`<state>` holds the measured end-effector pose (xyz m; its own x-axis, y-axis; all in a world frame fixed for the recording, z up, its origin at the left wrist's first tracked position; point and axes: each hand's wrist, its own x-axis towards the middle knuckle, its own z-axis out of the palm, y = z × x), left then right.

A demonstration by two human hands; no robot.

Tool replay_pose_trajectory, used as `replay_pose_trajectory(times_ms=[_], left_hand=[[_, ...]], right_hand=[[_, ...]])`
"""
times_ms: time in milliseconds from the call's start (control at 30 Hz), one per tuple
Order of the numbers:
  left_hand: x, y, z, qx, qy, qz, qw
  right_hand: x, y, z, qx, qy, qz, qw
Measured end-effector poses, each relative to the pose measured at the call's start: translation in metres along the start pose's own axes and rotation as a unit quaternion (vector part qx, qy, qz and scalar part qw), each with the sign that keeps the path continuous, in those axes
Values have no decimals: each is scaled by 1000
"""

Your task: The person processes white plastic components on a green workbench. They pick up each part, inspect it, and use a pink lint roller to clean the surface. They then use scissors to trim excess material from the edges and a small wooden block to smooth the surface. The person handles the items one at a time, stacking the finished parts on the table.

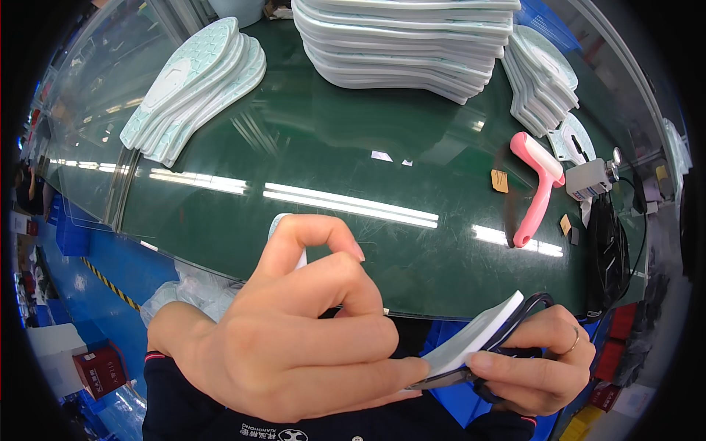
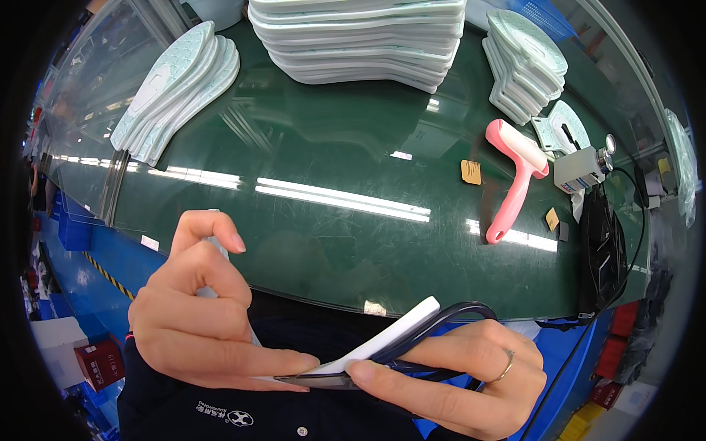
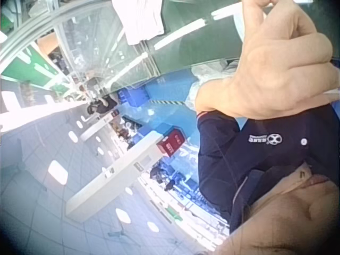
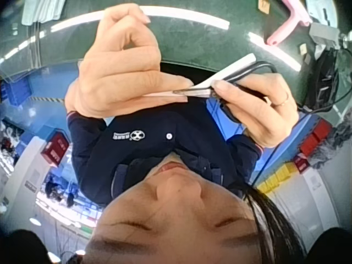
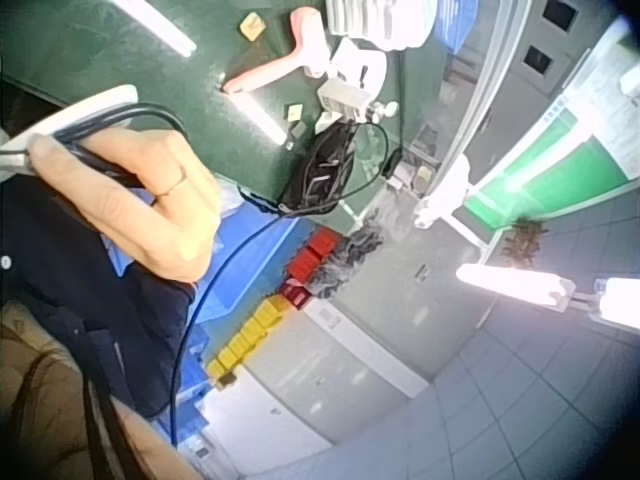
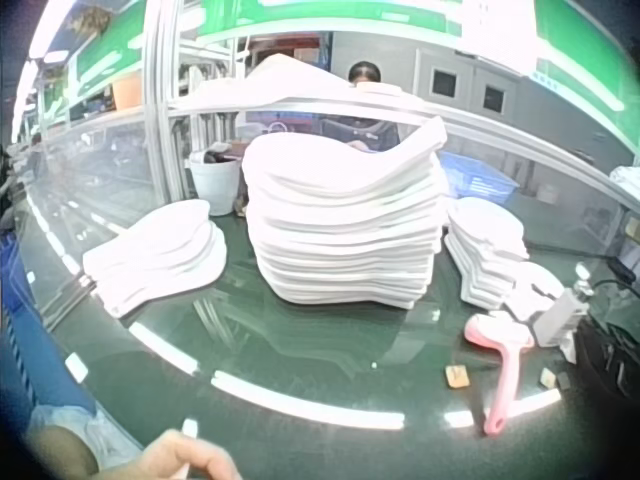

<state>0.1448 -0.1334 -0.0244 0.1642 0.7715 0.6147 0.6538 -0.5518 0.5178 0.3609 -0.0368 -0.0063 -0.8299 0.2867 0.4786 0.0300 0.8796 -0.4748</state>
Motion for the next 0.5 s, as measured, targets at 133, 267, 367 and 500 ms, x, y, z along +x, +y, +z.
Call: replay_pose_trajectory(times_ms=[133,267,367,500], left_hand=[[-1,1,2,8,10,-4,1000],[-1,1,2,10,7,-8,1000],[-1,-1,5,7,15,-11,1000],[1,-1,1,9,5,-16,1000]], right_hand=[[0,-1,2,-5,9,8,1000],[-2,0,4,-15,11,-2,1000],[-3,-4,4,26,8,53,998],[-9,-3,11,71,155,114,979]])
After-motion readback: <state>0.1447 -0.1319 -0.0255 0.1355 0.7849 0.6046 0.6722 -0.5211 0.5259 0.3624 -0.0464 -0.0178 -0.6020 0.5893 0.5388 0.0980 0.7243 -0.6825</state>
